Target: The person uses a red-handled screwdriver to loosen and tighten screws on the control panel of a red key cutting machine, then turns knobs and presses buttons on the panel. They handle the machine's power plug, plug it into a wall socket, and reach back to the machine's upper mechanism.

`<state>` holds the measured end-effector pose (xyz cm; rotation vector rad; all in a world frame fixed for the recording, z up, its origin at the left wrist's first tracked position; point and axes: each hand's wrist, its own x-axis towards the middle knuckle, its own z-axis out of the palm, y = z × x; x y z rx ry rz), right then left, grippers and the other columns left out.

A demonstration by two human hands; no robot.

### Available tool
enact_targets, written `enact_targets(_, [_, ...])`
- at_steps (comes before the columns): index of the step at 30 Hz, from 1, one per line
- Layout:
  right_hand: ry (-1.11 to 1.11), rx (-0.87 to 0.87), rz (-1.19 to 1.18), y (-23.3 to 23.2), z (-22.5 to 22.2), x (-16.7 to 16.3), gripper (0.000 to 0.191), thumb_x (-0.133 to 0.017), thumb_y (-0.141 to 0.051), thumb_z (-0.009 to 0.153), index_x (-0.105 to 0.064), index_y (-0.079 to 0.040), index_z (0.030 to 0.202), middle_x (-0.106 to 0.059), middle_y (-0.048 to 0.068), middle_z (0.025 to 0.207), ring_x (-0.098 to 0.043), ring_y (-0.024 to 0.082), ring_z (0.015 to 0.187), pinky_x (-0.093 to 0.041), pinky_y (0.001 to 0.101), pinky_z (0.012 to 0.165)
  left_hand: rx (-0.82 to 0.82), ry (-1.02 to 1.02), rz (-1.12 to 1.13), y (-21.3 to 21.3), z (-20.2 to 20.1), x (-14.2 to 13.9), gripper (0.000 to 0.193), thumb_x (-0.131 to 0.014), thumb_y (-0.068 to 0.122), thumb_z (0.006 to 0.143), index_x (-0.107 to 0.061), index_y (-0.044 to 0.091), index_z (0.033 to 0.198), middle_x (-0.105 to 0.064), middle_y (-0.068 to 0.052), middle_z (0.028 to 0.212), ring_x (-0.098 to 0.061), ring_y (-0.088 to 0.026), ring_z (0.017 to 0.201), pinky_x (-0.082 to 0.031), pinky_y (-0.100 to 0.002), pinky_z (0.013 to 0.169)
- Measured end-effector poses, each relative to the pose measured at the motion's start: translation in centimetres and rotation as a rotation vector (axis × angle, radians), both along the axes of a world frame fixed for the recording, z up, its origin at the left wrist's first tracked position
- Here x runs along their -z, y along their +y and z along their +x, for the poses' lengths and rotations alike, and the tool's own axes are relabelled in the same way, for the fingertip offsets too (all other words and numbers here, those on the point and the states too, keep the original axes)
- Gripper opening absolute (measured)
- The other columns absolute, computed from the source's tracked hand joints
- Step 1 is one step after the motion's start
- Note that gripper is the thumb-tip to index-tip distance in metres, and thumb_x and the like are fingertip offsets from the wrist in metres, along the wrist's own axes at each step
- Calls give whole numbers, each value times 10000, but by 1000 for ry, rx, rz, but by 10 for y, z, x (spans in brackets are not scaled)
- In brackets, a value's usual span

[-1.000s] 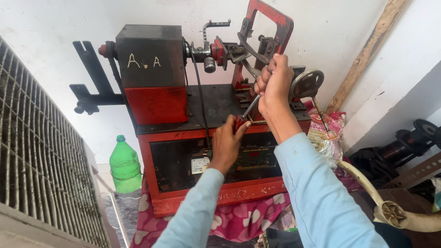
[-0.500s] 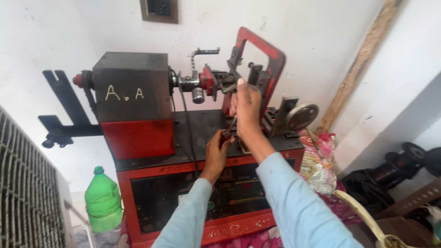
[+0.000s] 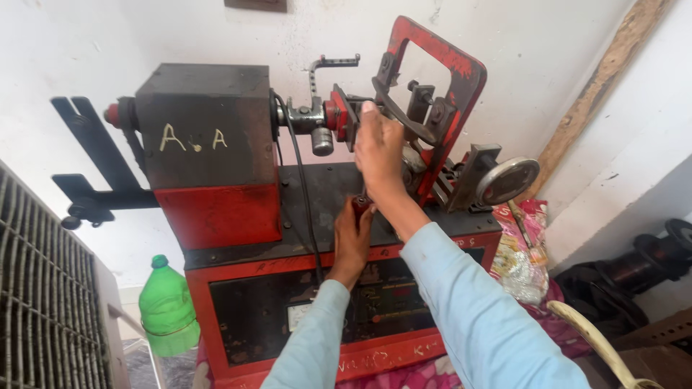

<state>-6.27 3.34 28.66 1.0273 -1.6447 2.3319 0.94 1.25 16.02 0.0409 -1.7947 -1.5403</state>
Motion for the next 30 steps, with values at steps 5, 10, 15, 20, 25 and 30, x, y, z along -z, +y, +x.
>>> enact_targets(5, [-225,105,-121,21,-19,-7,505,-548,-394,1048,-363,-165,637,-351,-63,518,-316,54,366,-225,264,302,-149,97,-114,13,-7,7,170,-600,158,1026,-569,2,1087,-657,-178,991,-604,-296,905,-456,-451,840])
enact_targets(10, [91,264,-5,3,-10,2,539,-517,-402,1094,-348,-167,639,-331,-53,561,-322,77,482,-254,304,430,-68,-34,59,10,-10,15,290,-591,209,1029,-545,0,1224,-662,-179,1093,-645,-291,1009,-497,-414,898])
enact_targets(15, [375,274,177,-46,21,13,495,-510,-362,1112,-329,-139,709,-295,-26,621,-301,78,604,-284,327,546,-8,48,153,-5,-2,19,387,-598,115,982,-533,-10,1342,-673,-188,1284,-632,-301,1209,-488,-389,1000])
enact_targets(20, [358,297,223,-47,14,3,523,-514,-331,1089,-330,-135,640,-324,-40,555,-307,72,542,-259,325,507,-55,65,159,-7,-10,16,429,-490,67,967,-472,-6,1389,-642,-209,1302,-621,-359,1228,-467,-406,1017])
enact_targets(25, [82,187,163,-24,8,1,524,-482,-344,1071,-334,-146,610,-313,-41,525,-303,94,470,-245,341,446,-85,-96,42,-3,-17,20,301,-525,122,1033,-512,-19,1299,-666,-249,1209,-637,-421,1130,-485,-454,945])
enact_targets(30, [253,246,193,-17,12,41,522,-525,-331,1091,-354,-141,636,-350,-60,570,-310,50,536,-253,292,485,-12,231,72,-3,-9,22,380,-547,142,1005,-500,-11,1350,-659,-243,1247,-668,-411,1119,-514,-449,923])
